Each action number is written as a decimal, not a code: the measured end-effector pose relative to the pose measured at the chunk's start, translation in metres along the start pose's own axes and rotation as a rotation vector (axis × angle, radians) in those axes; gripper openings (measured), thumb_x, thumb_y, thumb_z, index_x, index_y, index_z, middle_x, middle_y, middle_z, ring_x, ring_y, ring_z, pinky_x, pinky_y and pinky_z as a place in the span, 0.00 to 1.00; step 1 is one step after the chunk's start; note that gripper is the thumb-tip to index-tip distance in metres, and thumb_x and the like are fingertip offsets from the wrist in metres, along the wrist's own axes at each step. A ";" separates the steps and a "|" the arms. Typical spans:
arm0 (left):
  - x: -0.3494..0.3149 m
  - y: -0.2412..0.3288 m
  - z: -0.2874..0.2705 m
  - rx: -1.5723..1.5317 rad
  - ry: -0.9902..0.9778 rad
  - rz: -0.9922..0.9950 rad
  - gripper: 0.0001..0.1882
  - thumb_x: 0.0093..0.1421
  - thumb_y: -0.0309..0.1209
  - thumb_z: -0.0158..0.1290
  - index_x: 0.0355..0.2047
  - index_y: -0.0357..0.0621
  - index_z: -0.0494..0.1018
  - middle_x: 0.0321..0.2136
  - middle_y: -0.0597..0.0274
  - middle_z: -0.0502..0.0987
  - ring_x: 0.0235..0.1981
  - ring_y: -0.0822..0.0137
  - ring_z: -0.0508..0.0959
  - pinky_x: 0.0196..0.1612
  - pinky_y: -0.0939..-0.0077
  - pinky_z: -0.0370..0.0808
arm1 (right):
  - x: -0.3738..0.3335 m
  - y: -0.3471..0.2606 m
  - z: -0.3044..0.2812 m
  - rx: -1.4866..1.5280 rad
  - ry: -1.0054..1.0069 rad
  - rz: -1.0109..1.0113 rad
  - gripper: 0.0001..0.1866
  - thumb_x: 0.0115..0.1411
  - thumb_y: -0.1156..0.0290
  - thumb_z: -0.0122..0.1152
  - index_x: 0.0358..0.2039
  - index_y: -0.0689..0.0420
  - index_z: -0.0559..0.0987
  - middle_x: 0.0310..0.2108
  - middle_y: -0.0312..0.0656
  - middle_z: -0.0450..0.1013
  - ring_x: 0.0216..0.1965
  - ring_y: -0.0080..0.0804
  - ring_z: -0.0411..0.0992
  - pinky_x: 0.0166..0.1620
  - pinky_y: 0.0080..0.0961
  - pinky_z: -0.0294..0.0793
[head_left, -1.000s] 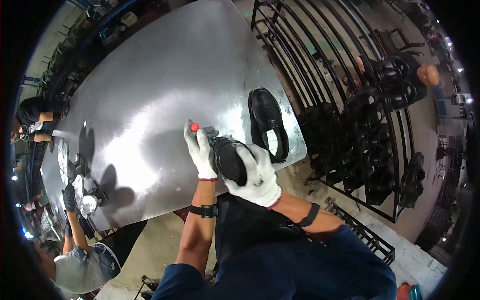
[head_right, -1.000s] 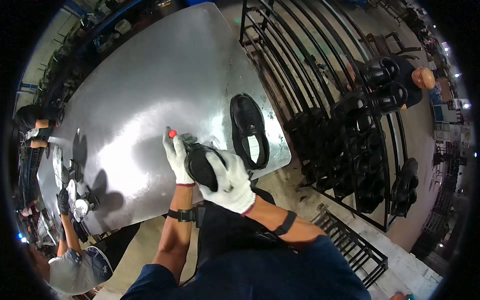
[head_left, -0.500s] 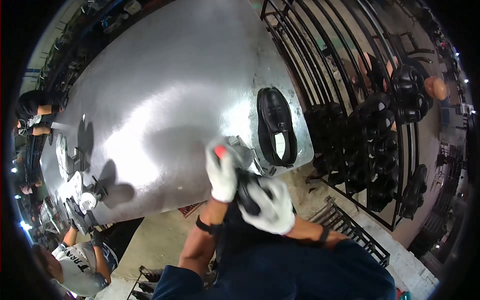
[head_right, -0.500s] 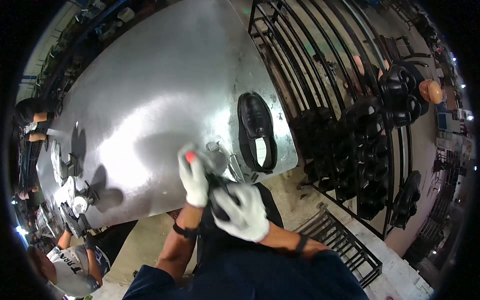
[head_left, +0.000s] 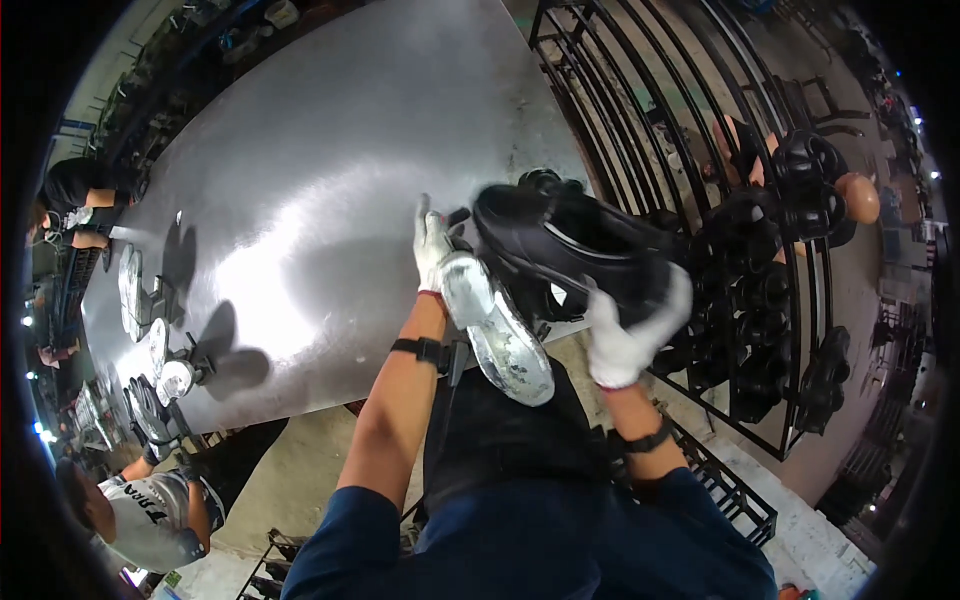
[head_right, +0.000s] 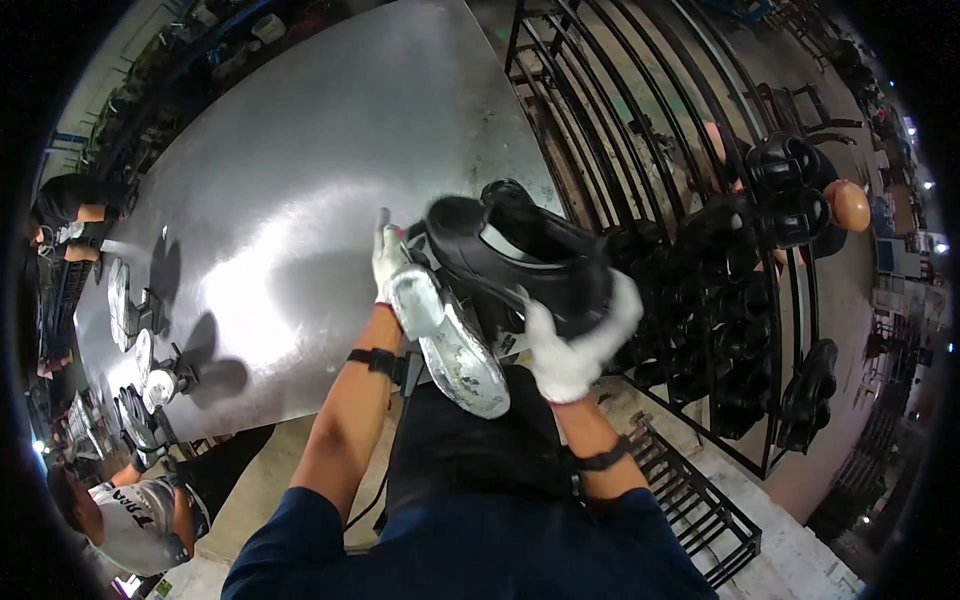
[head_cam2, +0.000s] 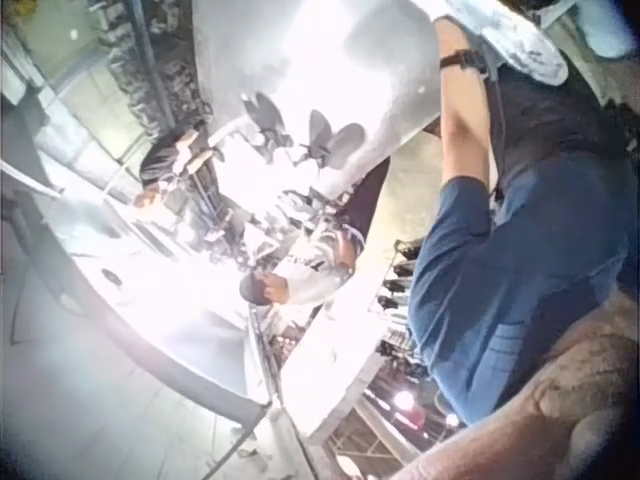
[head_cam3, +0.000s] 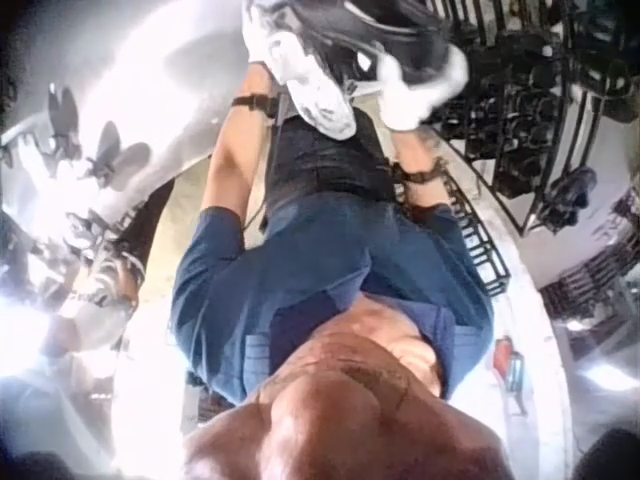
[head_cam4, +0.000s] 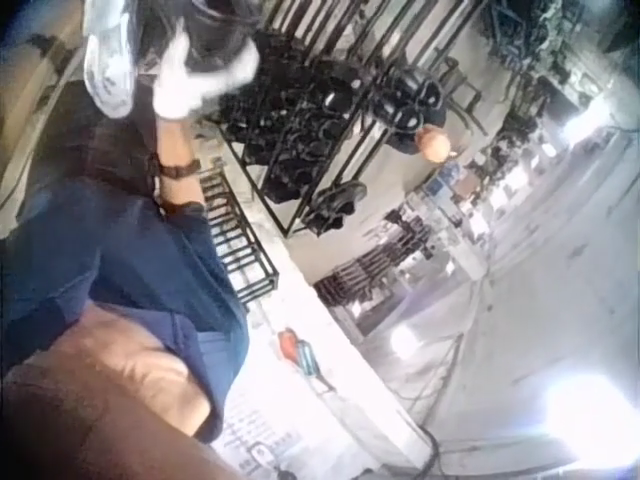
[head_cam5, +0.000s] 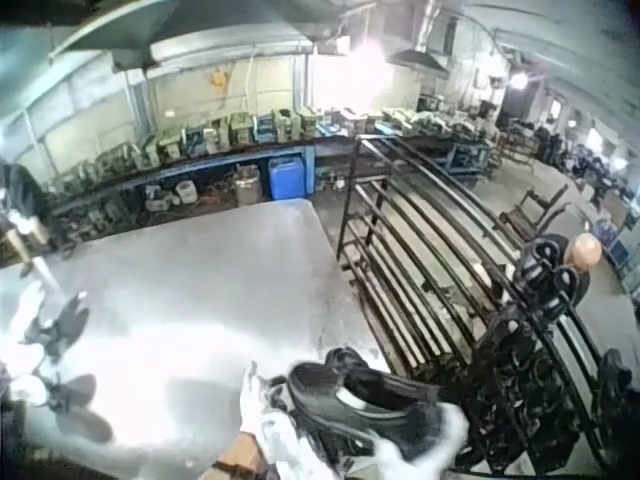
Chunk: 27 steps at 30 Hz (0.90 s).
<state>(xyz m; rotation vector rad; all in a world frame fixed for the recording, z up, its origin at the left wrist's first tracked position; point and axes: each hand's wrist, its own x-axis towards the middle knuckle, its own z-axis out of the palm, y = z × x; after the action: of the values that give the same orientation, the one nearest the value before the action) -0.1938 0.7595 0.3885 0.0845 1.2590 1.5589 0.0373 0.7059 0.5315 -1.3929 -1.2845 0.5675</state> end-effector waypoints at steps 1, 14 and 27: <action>0.016 -0.018 -0.016 -0.003 0.029 0.024 0.24 0.77 0.44 0.45 0.68 0.50 0.66 0.38 0.51 0.81 0.24 0.73 0.74 0.25 0.74 0.74 | -0.011 0.005 0.021 0.047 -0.080 0.132 0.46 0.53 0.73 0.74 0.70 0.61 0.60 0.61 0.53 0.63 0.61 0.46 0.67 0.65 0.40 0.68; -0.148 -0.015 -0.078 0.187 -0.153 -0.150 0.43 0.69 0.37 0.58 0.76 0.37 0.50 0.70 0.53 0.66 0.68 0.60 0.69 0.69 0.63 0.66 | 0.015 0.111 0.093 -0.788 -0.735 0.289 0.51 0.62 0.37 0.61 0.69 0.68 0.62 0.66 0.71 0.64 0.64 0.69 0.68 0.63 0.51 0.72; -0.113 -0.019 -0.083 -0.453 -0.254 -0.482 0.40 0.63 0.55 0.56 0.68 0.43 0.62 0.59 0.46 0.73 0.57 0.44 0.76 0.60 0.44 0.76 | 0.096 0.101 0.131 -0.719 -0.849 -0.094 0.16 0.65 0.67 0.50 0.34 0.63 0.84 0.38 0.61 0.80 0.43 0.56 0.81 0.49 0.50 0.80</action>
<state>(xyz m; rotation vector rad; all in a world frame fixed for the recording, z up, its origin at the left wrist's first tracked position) -0.1848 0.6180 0.3971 -0.2851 0.6434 1.3211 -0.0110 0.8626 0.4331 -1.7154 -2.3935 0.6998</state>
